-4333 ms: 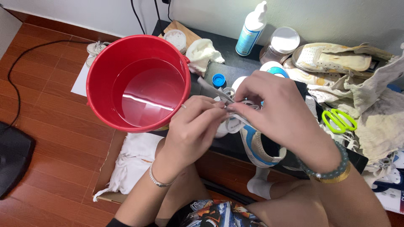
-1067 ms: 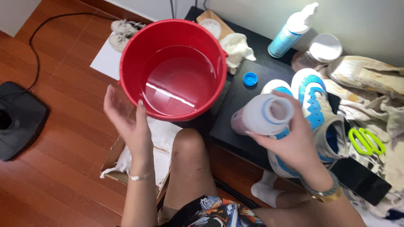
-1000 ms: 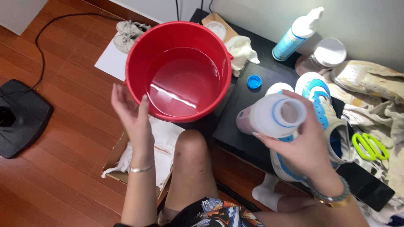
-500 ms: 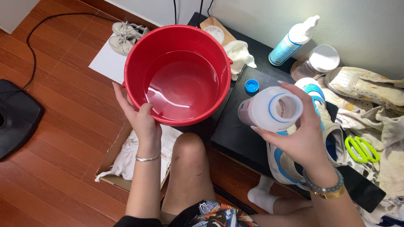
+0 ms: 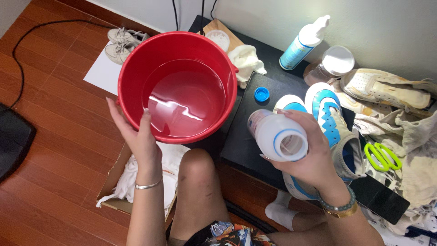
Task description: The person removes the laces from a pair of blue and white sneakers. They then open a bottle of cleaning solution and pour it into a smaller bottle. The person places the laces into the smaller bottle to soak.
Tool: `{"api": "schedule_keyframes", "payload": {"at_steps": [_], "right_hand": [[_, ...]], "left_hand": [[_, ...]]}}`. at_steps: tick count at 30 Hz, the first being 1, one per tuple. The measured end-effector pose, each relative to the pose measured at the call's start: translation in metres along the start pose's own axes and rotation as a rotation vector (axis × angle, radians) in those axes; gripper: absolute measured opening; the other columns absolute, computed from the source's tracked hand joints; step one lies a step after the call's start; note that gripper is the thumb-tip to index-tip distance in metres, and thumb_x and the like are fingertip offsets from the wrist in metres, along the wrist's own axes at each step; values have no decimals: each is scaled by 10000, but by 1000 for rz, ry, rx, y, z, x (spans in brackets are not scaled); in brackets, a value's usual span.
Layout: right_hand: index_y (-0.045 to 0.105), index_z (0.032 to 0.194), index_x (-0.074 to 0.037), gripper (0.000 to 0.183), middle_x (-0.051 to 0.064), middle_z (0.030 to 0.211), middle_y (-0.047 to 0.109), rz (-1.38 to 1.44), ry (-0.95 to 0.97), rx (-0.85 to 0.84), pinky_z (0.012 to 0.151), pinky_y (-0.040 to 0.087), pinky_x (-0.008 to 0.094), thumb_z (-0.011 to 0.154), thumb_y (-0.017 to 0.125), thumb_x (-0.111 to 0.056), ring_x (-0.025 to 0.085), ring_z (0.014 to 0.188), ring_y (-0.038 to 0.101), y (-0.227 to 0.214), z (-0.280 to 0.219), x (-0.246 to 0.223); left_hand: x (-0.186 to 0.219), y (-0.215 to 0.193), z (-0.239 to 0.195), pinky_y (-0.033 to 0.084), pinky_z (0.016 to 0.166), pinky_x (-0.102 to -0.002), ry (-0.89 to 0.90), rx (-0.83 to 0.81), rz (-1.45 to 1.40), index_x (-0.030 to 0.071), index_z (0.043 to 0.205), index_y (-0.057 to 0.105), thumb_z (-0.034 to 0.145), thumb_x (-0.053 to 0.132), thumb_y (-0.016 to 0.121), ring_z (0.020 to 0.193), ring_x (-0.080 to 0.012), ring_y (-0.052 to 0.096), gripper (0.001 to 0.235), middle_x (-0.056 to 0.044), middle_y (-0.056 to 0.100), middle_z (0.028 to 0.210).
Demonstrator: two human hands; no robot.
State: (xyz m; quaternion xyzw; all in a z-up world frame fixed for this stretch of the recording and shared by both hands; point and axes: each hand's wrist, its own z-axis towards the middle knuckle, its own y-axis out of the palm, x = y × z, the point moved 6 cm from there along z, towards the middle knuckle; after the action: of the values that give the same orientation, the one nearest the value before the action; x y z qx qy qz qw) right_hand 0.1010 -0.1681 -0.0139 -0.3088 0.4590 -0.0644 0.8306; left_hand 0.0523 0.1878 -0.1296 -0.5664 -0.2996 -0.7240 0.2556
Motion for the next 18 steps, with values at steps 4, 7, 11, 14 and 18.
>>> {"api": "schedule_keyframes", "payload": {"at_steps": [4,7,11,14,18], "right_hand": [[499,1410,-71,920,128,1323,596,96,153,-61,1030,518,381,604,939,-137,247,1238,619,0,-2,12],[474,1440,-88,892,85,1304,638,77,314,9,1042,521,362,669,917,-156,212,1225,646,-1,-1,26],[510,1388,-107,907,97,1271,648,-2,212,-41,989,524,365,595,944,-183,230,1167,668,3,-4,19],[508,1384,-120,912,113,1299,639,11,127,-56,991,535,374,585,942,-196,258,1174,673,2,-12,11],[484,1377,-129,926,145,1323,615,66,-67,-133,1014,525,416,579,945,-227,333,1208,651,-4,-17,2]], "left_hand": [[35,3,-24,146,1382,-464,262,58,404,45,1688,86,1128,-11,623,1657,-329,128,778,-206,116,1751],[65,31,-45,127,1374,-432,553,5,502,110,1686,168,1079,-26,630,1617,-270,143,775,-124,179,1730],[77,90,-89,238,1336,-458,477,-546,289,39,1629,218,903,137,801,1595,-327,280,936,-178,273,1695],[72,136,-120,235,1314,-481,471,-851,172,-2,1597,206,792,203,909,1588,-411,257,1088,-255,272,1665],[54,163,-138,297,1307,-524,464,-911,121,14,1559,296,761,109,876,1534,-420,400,991,-243,430,1591]]}}
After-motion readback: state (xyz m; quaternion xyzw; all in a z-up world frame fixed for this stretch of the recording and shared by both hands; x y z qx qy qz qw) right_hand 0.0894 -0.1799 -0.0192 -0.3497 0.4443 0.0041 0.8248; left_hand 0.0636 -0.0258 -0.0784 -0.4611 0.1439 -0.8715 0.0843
